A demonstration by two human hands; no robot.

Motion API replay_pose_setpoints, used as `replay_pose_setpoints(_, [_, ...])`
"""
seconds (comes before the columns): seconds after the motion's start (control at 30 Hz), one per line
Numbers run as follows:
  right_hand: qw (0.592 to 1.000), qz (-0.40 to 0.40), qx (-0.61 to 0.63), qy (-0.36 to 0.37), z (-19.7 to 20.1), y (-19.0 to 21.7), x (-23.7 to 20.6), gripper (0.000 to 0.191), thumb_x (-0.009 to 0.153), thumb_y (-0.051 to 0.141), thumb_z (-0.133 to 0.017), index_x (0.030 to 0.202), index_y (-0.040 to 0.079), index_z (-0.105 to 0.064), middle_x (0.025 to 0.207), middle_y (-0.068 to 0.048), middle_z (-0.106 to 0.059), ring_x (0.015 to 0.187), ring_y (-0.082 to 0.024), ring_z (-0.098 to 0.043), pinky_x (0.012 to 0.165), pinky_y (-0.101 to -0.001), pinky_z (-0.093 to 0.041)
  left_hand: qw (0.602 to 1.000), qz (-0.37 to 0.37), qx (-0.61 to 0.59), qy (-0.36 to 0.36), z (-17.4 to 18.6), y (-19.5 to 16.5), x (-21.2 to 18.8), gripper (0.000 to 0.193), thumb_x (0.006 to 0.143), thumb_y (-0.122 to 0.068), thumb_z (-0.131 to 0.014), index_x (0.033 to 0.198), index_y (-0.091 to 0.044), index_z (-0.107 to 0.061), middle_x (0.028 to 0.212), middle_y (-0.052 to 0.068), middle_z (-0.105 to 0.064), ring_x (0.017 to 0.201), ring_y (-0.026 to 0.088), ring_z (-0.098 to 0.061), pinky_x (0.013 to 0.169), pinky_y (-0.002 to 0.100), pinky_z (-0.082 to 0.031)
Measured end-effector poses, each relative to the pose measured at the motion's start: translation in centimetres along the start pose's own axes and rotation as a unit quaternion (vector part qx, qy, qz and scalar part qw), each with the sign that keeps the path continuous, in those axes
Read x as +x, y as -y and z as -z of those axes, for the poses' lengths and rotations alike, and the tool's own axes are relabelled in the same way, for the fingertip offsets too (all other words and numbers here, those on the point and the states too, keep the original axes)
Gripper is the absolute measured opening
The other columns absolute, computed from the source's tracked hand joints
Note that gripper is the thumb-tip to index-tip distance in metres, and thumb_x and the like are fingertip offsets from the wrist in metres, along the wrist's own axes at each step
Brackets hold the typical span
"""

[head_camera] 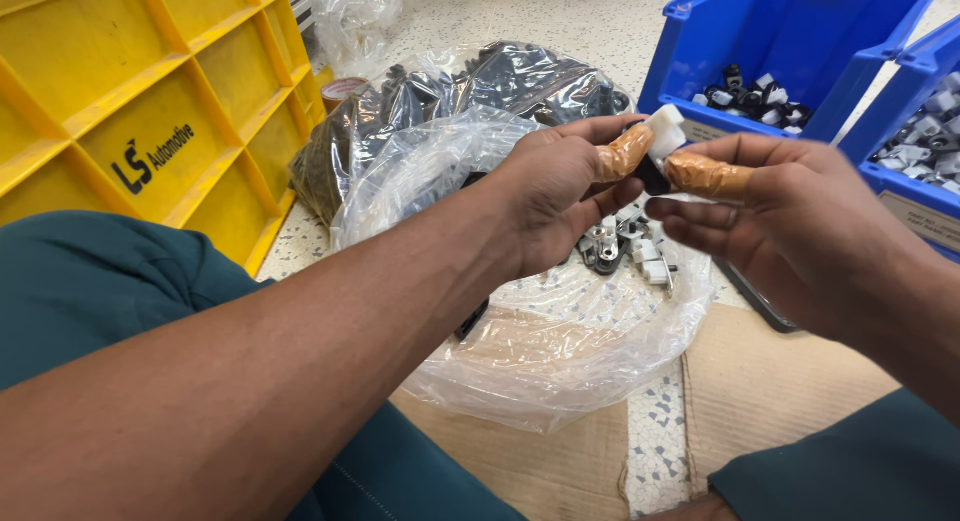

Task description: The person picks a black plastic bracket and a white plastic insert from a bulk bag, presses the insert into the bracket by hand to assemble the two parts, and places the assembled unit into a blue bin. They repeat this assembly cycle continuously, occasionally reaching into the bag for more parts.

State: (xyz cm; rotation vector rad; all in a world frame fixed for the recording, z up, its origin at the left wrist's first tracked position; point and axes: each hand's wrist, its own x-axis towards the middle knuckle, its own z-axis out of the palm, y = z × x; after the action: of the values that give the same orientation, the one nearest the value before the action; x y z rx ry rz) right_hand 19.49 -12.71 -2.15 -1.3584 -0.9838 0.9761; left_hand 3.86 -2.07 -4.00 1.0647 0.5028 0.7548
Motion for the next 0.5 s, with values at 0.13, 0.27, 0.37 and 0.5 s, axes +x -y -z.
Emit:
replay_pose_setpoints(0.13, [0.993, -0.047, 0.107, 0.026, 0.7, -0.5, 0.8, 0.031, 0.105, 0.010, -0.051, 0.132, -0.002, -0.058, 0.121, -0.013, -0.060, 0.107, -0.018, -0.061, 0.098, -0.0331, -0.054, 0.999, 0.014, -0.032, 0.035, -0.3, -0.5, -0.6, 0.028, 0.100, -0.010, -0.055, 0.125, 0.001, -0.060, 0.118, 0.019, -0.060, 0.098, 0.019, -0.067, 0.085, 0.024, -0.065])
replay_pose_setpoints(0.27, [0.992, -0.035, 0.106, 0.051, 1.0, 0.1, 1.2, 0.034, 0.106, 0.010, -0.049, 0.136, -0.003, -0.061, 0.126, -0.015, -0.060, 0.108, -0.016, -0.060, 0.093, -0.0327, -0.052, 0.996, 0.073, 0.044, 0.007, -1.3, -0.8, -1.3, 0.036, 0.102, -0.024, -0.057, 0.114, 0.010, -0.060, 0.113, 0.021, -0.060, 0.099, 0.024, -0.069, 0.084, 0.028, -0.065])
replay_pose_setpoints(0.37, [0.996, -0.063, 0.049, -0.034, 0.4, 0.5, 1.7, 0.032, 0.103, 0.013, -0.044, 0.132, 0.003, -0.054, 0.122, -0.013, -0.058, 0.108, -0.017, -0.066, 0.097, -0.0300, -0.057, 0.993, 0.110, 0.032, 0.008, -1.9, -0.4, -1.3, 0.029, 0.101, -0.018, -0.052, 0.114, 0.007, -0.058, 0.112, 0.019, -0.064, 0.099, 0.024, -0.072, 0.085, 0.030, -0.067])
replay_pose_setpoints(0.5, [0.999, -0.014, 0.028, 0.013, 0.5, 0.4, 1.3, 0.040, 0.107, 0.027, -0.052, 0.138, 0.001, -0.057, 0.124, -0.010, -0.059, 0.104, -0.012, -0.057, 0.091, -0.0284, -0.052, 0.996, 0.082, -0.017, 0.024, -1.7, -0.3, -0.8, 0.029, 0.101, -0.019, -0.056, 0.115, 0.007, -0.060, 0.108, 0.018, -0.065, 0.096, 0.022, -0.072, 0.085, 0.029, -0.068])
